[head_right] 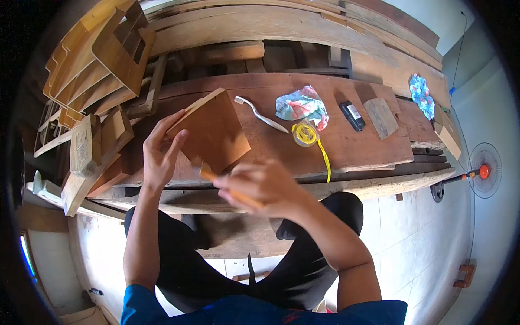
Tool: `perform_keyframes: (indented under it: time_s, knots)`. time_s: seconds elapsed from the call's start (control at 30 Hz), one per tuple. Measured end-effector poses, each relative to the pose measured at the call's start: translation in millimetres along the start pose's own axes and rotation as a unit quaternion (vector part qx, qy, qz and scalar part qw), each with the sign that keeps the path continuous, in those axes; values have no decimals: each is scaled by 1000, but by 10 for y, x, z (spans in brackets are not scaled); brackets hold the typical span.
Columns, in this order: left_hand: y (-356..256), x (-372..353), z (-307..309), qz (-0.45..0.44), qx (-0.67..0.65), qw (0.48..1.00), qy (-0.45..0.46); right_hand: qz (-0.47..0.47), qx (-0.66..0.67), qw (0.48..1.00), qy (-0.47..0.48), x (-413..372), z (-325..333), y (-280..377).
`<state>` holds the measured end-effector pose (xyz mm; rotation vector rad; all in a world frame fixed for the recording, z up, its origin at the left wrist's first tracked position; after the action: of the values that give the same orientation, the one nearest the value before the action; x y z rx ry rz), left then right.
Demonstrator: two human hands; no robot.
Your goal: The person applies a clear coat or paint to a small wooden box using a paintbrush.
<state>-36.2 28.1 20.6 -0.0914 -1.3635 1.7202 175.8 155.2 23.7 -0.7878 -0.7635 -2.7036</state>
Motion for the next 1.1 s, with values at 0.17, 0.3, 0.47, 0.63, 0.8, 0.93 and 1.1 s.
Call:
perform_keyframes:
  time_s: [0.17, 0.3, 0.47, 0.63, 0.8, 0.93, 1.1]
  knots:
    - [-22, -29, 27, 5, 27, 1000, -7, -98, -182, 971, -122, -37, 360, -311]
    - [29, 7, 6, 15, 7, 1000, -9, 4, -51, 998, 35, -20, -143, 186]
    - [5, -32, 28, 17, 32, 999, -8, -35, -34, 996, -71, -4, 234, -252]
    - [62, -44, 33, 32, 17, 999, -33, -82, -115, 986, -85, -34, 190, -263]
    - [121, -37, 30, 47, 14, 998, -37, -10, 37, 999, 34, -66, -190, 56]
    - [116, -61, 38, 53, 24, 998, -36, -86, -11, 996, -22, -67, 180, -343]
    - [98, -44, 49, 51, 34, 998, -34, -82, -73, 994, -25, -21, 125, -174]
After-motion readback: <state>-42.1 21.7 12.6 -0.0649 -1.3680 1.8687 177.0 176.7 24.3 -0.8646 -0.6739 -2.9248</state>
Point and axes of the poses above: each hand's wrist, its own x-axis towards the middle knuckle, its own z-axis out of the back of the hand, y = z × x, the point moved 4 cm from there along x, towards the middle knuckle, and after that the axes turned 1 degree about x, right-handed, at the moved point
